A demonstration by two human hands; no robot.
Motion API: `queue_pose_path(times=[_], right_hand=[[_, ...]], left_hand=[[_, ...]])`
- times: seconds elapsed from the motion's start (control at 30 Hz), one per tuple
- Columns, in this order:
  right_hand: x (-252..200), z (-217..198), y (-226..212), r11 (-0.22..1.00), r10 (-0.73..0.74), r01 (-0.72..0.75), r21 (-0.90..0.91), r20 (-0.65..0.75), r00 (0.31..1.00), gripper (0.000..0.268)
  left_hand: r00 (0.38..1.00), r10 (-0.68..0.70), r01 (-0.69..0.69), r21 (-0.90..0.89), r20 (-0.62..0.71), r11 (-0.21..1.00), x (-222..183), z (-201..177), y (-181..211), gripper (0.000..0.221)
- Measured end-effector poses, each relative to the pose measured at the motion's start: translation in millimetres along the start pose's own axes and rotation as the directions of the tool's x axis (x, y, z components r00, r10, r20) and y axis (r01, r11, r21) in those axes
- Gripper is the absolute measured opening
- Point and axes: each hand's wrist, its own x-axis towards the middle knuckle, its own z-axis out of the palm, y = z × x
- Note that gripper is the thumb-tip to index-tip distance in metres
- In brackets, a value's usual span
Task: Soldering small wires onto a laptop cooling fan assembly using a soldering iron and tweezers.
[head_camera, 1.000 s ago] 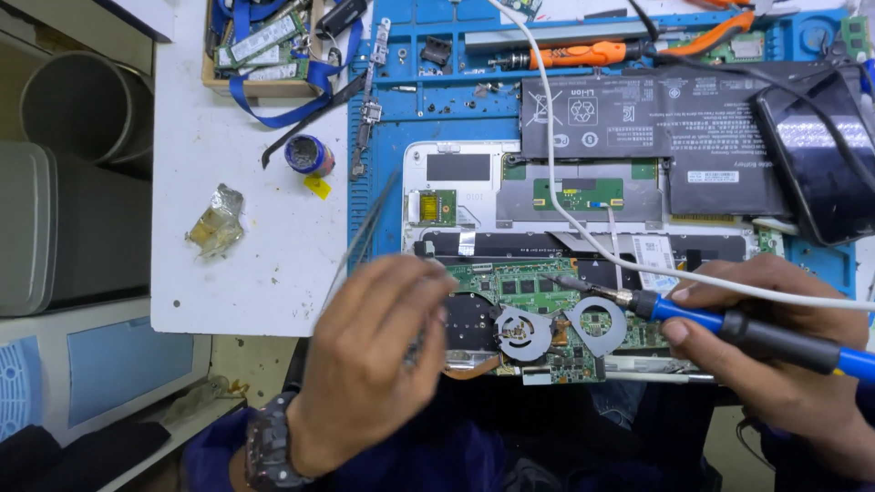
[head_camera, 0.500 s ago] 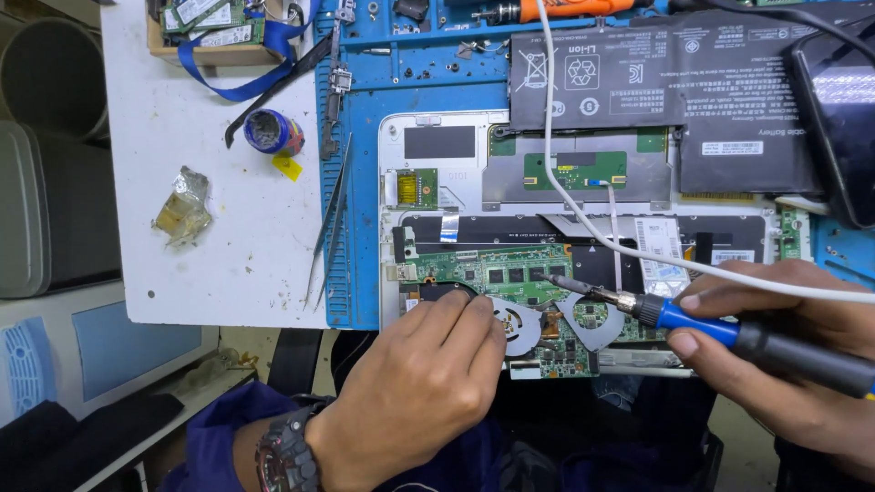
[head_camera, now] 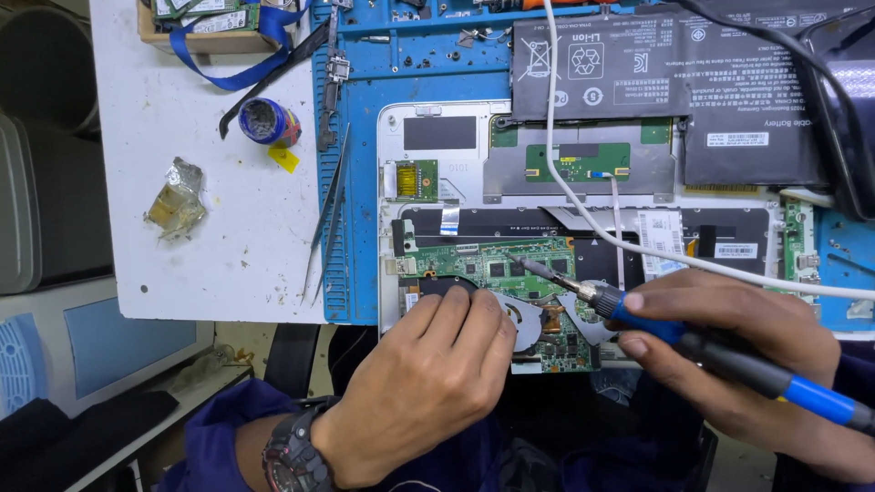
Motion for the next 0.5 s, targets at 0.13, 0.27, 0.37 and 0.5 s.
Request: queue_pose_path(times=[0.13,0.27,0.37,0.5], right_hand=[[8,13,-5,0.995,-0.091,0.094,-0.044,0.071,0.993,0.034],[20,34,-5,0.927,-0.359,0.357,-0.113,0.009,0.933,0.021],[24,43,-8,0.892,-0.41,0.409,-0.192,0.037,0.911,0.028],[22,52,-3,0.852,-0.41,0.405,-0.331,0.058,0.91,0.032]], left_hand=[[1.0,-0.006,0.006,0.007,-0.002,1.0,-3,2,-1,0.008],[0.999,-0.033,0.032,-0.021,-0.015,0.999,-2,2,-3,0.013],[0.999,-0.052,0.051,-0.062,-0.016,0.997,-2,3,-5,0.015],[0.999,-0.047,0.044,-0.194,-0.013,0.98,-5,0,-11,0.012]])
